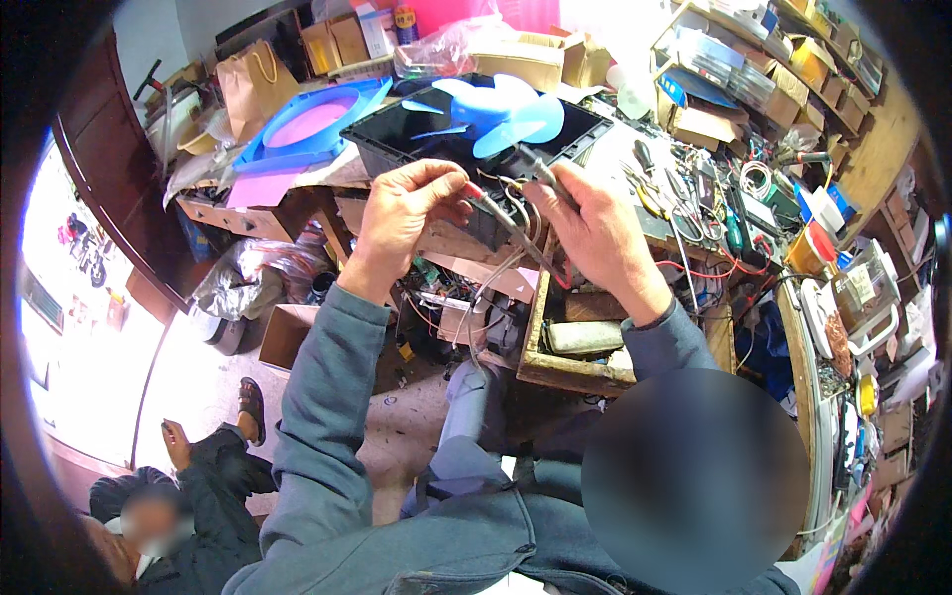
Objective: The person works on a small electronic device, stripping and twisting wires, then attaching them to a blue fan blade assembly. They use a screwdriver to secure components and handle a small white connector. The task takes place at a cluttered workbench with various tools and parts visible.
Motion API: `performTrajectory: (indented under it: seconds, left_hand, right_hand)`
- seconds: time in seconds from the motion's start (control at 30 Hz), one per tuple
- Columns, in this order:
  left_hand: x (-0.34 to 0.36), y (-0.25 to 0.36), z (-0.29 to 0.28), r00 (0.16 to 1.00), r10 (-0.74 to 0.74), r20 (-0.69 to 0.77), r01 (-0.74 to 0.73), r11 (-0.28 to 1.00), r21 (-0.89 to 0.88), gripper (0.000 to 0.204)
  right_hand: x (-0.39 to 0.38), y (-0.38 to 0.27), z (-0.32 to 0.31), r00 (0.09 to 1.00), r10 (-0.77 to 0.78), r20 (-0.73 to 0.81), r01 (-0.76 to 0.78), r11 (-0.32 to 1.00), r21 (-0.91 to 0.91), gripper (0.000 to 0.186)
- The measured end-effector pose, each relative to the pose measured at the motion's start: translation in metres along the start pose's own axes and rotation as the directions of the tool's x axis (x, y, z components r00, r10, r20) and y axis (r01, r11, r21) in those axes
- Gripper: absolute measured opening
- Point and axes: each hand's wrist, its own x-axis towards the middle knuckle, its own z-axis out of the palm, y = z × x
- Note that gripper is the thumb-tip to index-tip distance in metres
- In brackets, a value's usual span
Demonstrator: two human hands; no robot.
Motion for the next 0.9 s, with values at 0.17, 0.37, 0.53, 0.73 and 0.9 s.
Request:
performTrajectory:
  seconds: [0.17, 0.37, 0.53, 0.73, 0.9]
  left_hand:
    - [0.002, 0.010, 0.002, 0.995, -0.091, 0.040, 0.086, 0.989, 0.116, 0.023]
    - [0.009, 0.008, -0.002, 0.992, -0.114, 0.048, 0.106, 0.983, 0.152, 0.016]
    - [0.008, 0.004, 0.001, 0.996, -0.086, 0.031, 0.081, 0.986, 0.144, 0.016]
    - [0.006, -0.004, 0.004, 0.996, -0.087, -0.016, 0.089, 0.989, 0.116, 0.018]
    - [0.011, -0.011, 0.002, 0.998, -0.060, -0.019, 0.062, 0.992, 0.107, 0.018]
  right_hand:
    - [0.027, 0.015, 0.010, 0.986, -0.160, -0.052, 0.163, 0.985, 0.052, 0.019]
    - [0.056, 0.011, 0.029, 0.968, -0.202, 0.148, 0.205, 0.979, -0.003, 0.020]
    - [0.058, 0.016, 0.036, 0.984, -0.130, 0.118, 0.129, 0.992, 0.013, 0.019]
    - [0.060, 0.037, 0.041, 0.997, 0.048, 0.066, -0.064, 0.961, 0.269, 0.023]
    - [0.050, 0.048, 0.036, 0.991, 0.047, 0.127, -0.097, 0.900, 0.425, 0.026]
